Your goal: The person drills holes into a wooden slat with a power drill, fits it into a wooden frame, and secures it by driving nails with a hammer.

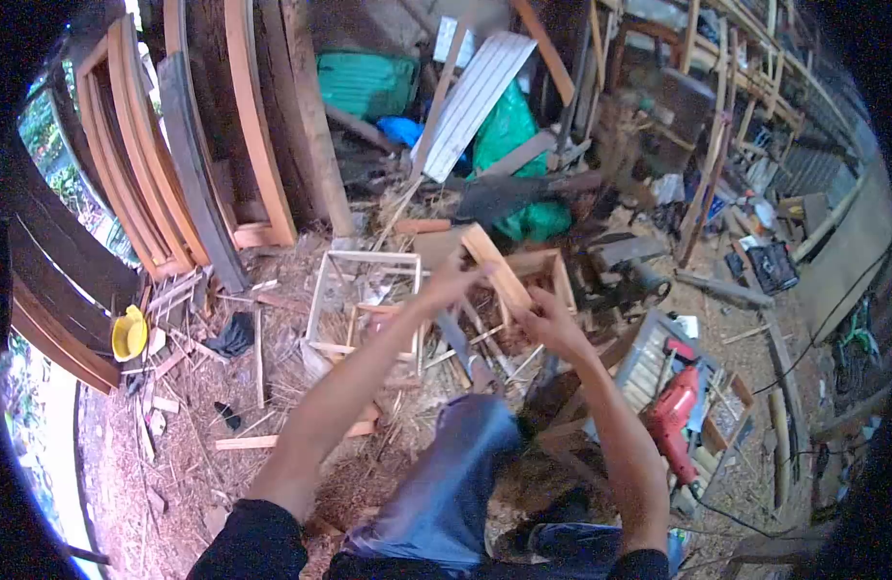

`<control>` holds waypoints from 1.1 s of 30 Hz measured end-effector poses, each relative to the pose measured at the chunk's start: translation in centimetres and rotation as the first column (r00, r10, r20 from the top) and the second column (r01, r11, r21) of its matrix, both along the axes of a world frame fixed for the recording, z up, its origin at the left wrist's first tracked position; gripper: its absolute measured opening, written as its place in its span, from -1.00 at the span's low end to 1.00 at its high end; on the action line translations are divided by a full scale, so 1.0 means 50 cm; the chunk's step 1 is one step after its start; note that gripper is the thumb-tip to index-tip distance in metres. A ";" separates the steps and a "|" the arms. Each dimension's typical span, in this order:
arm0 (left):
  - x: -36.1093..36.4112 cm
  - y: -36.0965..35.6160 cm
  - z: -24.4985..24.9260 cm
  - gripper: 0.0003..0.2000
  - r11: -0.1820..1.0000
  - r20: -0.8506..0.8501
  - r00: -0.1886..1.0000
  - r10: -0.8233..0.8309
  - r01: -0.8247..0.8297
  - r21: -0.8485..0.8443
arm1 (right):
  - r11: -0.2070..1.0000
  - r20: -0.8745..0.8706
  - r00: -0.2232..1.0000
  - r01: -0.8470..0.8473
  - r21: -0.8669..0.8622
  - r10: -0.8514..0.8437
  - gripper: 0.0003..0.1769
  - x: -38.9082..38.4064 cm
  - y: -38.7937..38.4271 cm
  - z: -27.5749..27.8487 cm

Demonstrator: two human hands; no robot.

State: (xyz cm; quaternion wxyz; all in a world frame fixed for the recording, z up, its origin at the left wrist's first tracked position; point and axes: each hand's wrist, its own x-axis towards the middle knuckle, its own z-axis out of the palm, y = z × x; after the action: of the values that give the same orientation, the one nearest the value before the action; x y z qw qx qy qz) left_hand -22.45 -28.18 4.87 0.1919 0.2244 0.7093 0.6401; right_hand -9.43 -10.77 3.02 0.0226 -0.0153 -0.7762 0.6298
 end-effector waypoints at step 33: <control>0.355 0.553 0.606 -0.73 0.600 -0.505 0.497 -0.706 0.799 -0.051 | 0.094 -0.613 -0.027 0.982 -0.165 -0.790 -0.71 0.735 0.245 0.604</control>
State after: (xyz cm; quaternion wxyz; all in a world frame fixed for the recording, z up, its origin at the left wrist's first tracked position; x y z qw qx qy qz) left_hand -4.72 -0.55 35.16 0.2497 0.6783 0.4982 0.4789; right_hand 27.34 1.48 33.22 0.6583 -0.3277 -0.6121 0.2908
